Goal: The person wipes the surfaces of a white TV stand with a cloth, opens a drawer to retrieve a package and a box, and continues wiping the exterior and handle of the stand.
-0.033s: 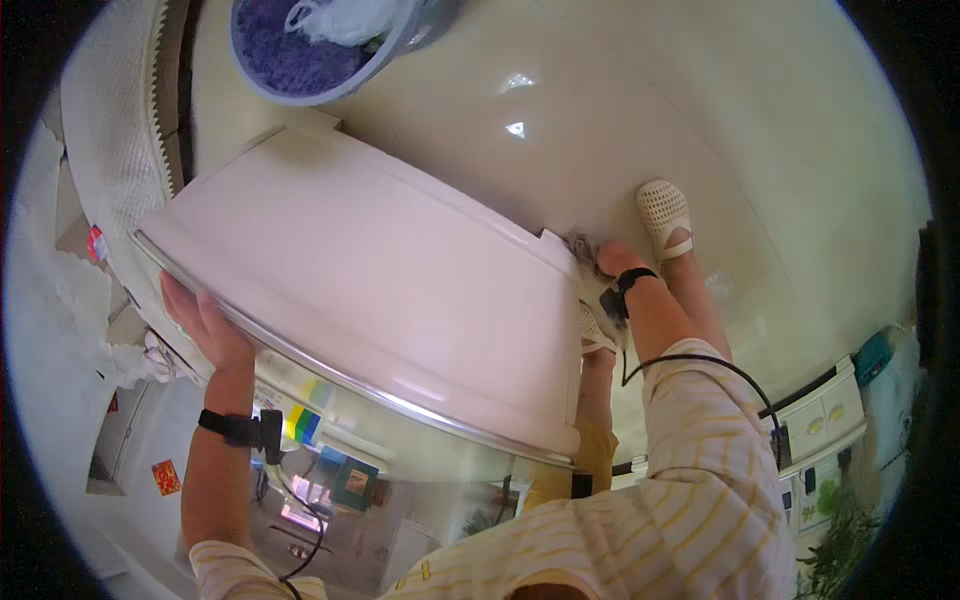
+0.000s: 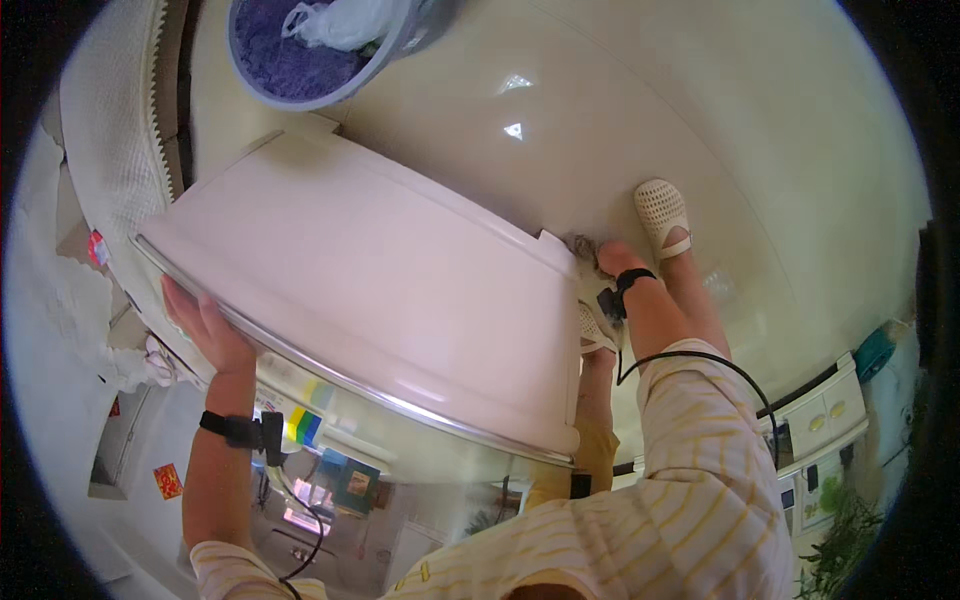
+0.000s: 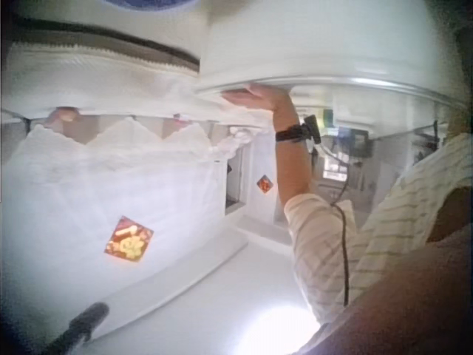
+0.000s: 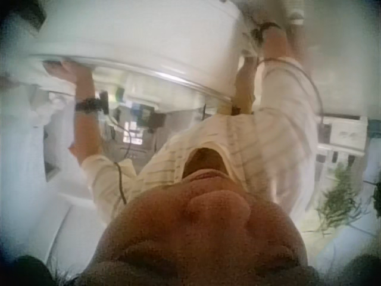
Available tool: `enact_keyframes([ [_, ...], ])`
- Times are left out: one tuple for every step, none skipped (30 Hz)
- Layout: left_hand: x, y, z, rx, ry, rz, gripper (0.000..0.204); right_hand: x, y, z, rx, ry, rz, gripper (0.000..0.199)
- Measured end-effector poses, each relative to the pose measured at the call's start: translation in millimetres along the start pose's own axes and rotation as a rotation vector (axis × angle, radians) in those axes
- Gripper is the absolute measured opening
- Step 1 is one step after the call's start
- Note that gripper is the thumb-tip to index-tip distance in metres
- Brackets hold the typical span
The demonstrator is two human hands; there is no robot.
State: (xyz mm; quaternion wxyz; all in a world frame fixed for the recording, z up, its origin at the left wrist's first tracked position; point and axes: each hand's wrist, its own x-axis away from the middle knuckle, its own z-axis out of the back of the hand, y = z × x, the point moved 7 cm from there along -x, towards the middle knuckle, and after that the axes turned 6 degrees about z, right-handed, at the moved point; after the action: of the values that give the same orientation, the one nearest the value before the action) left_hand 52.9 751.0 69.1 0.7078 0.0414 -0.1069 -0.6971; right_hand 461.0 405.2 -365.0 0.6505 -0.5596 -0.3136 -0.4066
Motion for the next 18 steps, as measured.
enact_keyframes([
  [-0.3,2.5,-0.1,-0.087,-0.016,-0.085,0.067,3.0,-3.3,10.8,-0.139,0.092,-0.047,0.028],
  [0.6,-0.3,-0.1,-0.087,-0.014,-0.091,0.067,5.9,-7.0,20.9,-0.277,0.184,-0.093,0.030],
  [0.5,4.9,-3.5,0.011,0.002,0.015,0.066,10.7,-7.2,33.1,-0.412,0.275,-0.142,0.032],
  [1.2,7.9,-5.9,0.107,0.017,0.121,0.066,15.4,-7.5,44.9,-0.548,0.366,-0.188,0.034],
  [0.7,12.9,-8.7,0.108,0.019,0.120,0.066,13.1,-13.4,57.1,-0.547,0.368,-0.189,0.034],
  [-1.0,17.6,-9.2,0.173,0.018,0.111,0.066,8.2,-27.5,73.2,-0.540,0.324,-0.103,0.035],
  [-0.3,18.2,-8.7,0.232,0.017,0.107,0.066,5.4,-40.7,81.9,-0.530,0.273,-0.012,0.037],
  [1.3,18.4,-9.5,0.225,0.021,0.112,0.066,12.5,-42.2,87.8,-0.528,0.270,-0.003,0.037],
  [0.7,17.2,-10.7,0.186,0.022,0.123,0.066,20.0,-40.1,87.0,-0.645,0.190,-0.027,0.038],
  [0.6,11.6,-6.5,0.137,0.031,0.139,0.066,26.7,-43.8,90.5,-0.756,0.105,-0.038,0.038],
  [2.5,8.6,-0.6,-0.012,0.024,0.063,0.065,43.5,-53.1,106.6,-0.736,0.103,-0.003,0.040],
  [1.3,6.7,1.2,-0.016,0.044,0.071,0.065,46.0,-46.6,91.9,-0.667,0.152,0.006,0.041],
  [-1.3,10.8,-4.2,-0.030,0.039,0.059,0.066,44.9,-35.7,74.9,-0.598,0.204,0.001,0.042],
  [-0.6,12.8,-7.1,-0.052,0.031,0.057,0.066,40.0,-38.2,68.4,-0.578,0.203,0.006,0.042],
  [-1.3,16.5,-5.3,-0.034,0.055,0.047,0.065,33.5,-40.7,67.1,-0.552,0.212,-0.015,0.034],
  [0.4,14.4,-4.9,-0.038,0.079,0.066,0.065,28.7,-46.6,78.6,-0.524,0.226,-0.033,0.027],
  [4.2,13.0,-6.8,-0.023,0.089,0.059,0.065,22.1,-54.2,92.5,-0.493,0.235,-0.033,0.025],
  [6.6,13.1,-6.3,-0.011,0.097,0.052,0.065,17.7,-65.0,109.8,-0.466,0.244,-0.032,0.023],
])
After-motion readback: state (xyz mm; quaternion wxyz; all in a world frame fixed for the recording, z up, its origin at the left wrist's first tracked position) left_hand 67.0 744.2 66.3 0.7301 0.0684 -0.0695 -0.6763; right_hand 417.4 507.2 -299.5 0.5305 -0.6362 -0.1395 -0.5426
